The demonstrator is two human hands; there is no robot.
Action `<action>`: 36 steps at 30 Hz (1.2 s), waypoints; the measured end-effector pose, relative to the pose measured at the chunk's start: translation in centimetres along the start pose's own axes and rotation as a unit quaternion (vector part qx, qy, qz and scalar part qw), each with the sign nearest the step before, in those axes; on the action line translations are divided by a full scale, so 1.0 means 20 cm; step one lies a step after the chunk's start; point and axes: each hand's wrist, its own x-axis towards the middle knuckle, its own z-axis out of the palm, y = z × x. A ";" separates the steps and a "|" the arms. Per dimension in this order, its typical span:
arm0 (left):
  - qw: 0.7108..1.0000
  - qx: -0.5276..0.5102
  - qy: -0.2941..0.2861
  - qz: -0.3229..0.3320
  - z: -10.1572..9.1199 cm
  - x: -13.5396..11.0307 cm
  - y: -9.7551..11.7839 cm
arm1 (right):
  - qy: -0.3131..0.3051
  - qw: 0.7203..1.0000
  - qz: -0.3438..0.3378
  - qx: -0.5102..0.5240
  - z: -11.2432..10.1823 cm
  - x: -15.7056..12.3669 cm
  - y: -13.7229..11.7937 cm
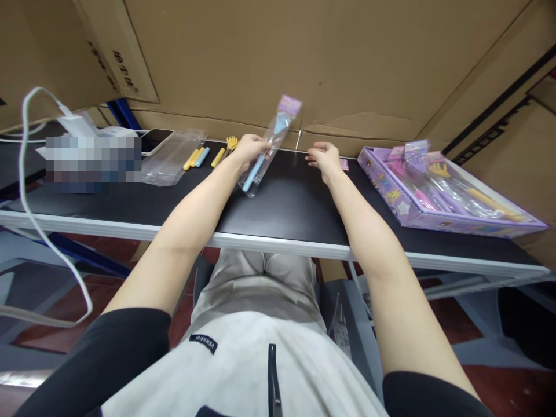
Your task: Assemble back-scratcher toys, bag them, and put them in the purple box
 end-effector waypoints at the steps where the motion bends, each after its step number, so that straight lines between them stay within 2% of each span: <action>1: 0.999 -0.029 0.030 0.003 0.00 0.02 0.01 | -0.021 1.000 -0.007 -0.006 0.01 -0.01 0.00; 6: 0.983 -0.123 0.136 -0.010 -0.02 0.12 -0.02 | -0.146 0.986 -0.039 -0.072 0.05 -0.13 -0.06; 10: 0.967 -0.203 0.151 -0.022 -0.04 0.19 -0.08 | -0.229 0.966 -0.016 -0.116 0.08 -0.22 -0.12; 13: 0.959 -0.236 0.152 -0.033 -0.05 0.20 -0.10 | -0.262 0.958 0.004 -0.118 0.10 -0.25 -0.13; 22: 0.945 -0.277 0.168 -0.056 -0.04 0.18 -0.09 | -0.258 0.963 -0.009 -0.080 0.11 -0.27 -0.13; 27: 0.955 -0.246 0.156 -0.062 -0.05 0.16 -0.09 | -0.220 0.970 -0.028 -0.100 0.13 -0.26 -0.13; 32: 0.961 -0.226 0.145 -0.069 -0.13 0.15 -0.07 | -0.183 0.977 -0.034 -0.101 0.11 -0.24 -0.12; 36: 0.947 -0.254 0.177 -0.082 -0.21 0.19 -0.06 | -0.166 0.980 -0.044 -0.096 0.07 -0.20 -0.11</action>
